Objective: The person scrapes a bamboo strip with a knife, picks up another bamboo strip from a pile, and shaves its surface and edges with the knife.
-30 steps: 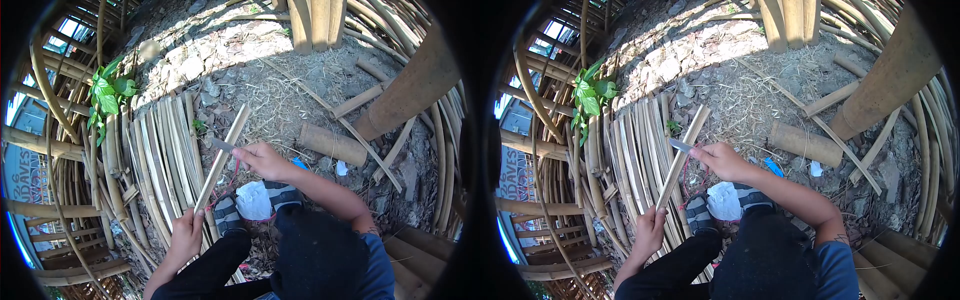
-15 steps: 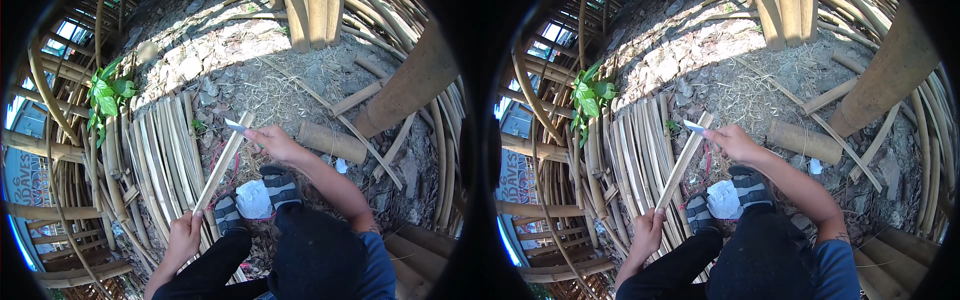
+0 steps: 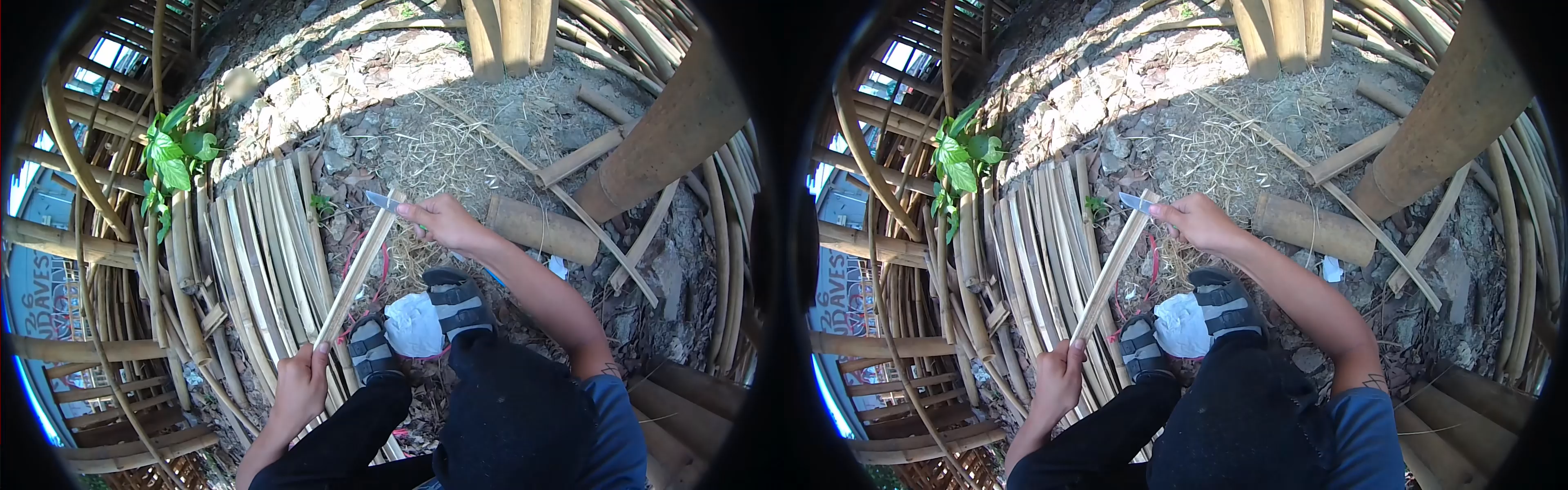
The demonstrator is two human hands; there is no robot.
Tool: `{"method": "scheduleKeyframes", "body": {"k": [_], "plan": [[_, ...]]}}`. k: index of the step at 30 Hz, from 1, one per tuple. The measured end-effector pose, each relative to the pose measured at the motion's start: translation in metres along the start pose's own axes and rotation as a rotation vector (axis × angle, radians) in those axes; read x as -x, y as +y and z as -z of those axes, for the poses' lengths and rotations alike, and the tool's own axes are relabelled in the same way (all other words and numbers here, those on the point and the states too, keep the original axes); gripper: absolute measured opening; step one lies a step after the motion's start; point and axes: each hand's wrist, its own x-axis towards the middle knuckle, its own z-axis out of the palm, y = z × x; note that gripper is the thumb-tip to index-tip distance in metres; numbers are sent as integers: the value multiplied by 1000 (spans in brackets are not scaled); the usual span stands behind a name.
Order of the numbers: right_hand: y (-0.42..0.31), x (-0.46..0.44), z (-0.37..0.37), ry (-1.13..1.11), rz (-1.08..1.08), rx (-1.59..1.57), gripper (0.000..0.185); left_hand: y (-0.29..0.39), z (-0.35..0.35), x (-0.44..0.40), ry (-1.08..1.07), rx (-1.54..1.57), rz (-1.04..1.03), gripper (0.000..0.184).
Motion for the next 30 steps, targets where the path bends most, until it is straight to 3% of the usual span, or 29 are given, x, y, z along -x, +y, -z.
{"method": "scheduleKeyframes", "body": {"k": [4, 6, 9, 13, 15, 17, 20, 30], "plan": [[2, -1, 5, -5, -13, 70, 53, -5, -2, -1, 2, -18, -24, 46], [4, -6, 19, 264, -93, -34, 49, -9, 1, 4, 7, -20, -22, 46], [2, -9, 69, 333, -162, -178, 45, -5, 6, 2, 65, 16, -37, 43], [3, 17, 56, 205, -174, -211, 46, -14, 2, 2, 24, 75, 49, 44], [-9, 32, 31, 119, 31, -146, 49, -10, 4, 2, 30, 88, 34, 44], [-20, 43, 12, -51, 43, -18, 51, -7, 4, 3, 27, 86, 60, 44], [-33, 47, -12, -165, 24, -76, 53, -7, 4, 4, -2, 90, 73, 45], [-3, 13, 0, -84, -52, -145, 56, -4, 5, 5, -26, 64, 75, 45]]}}
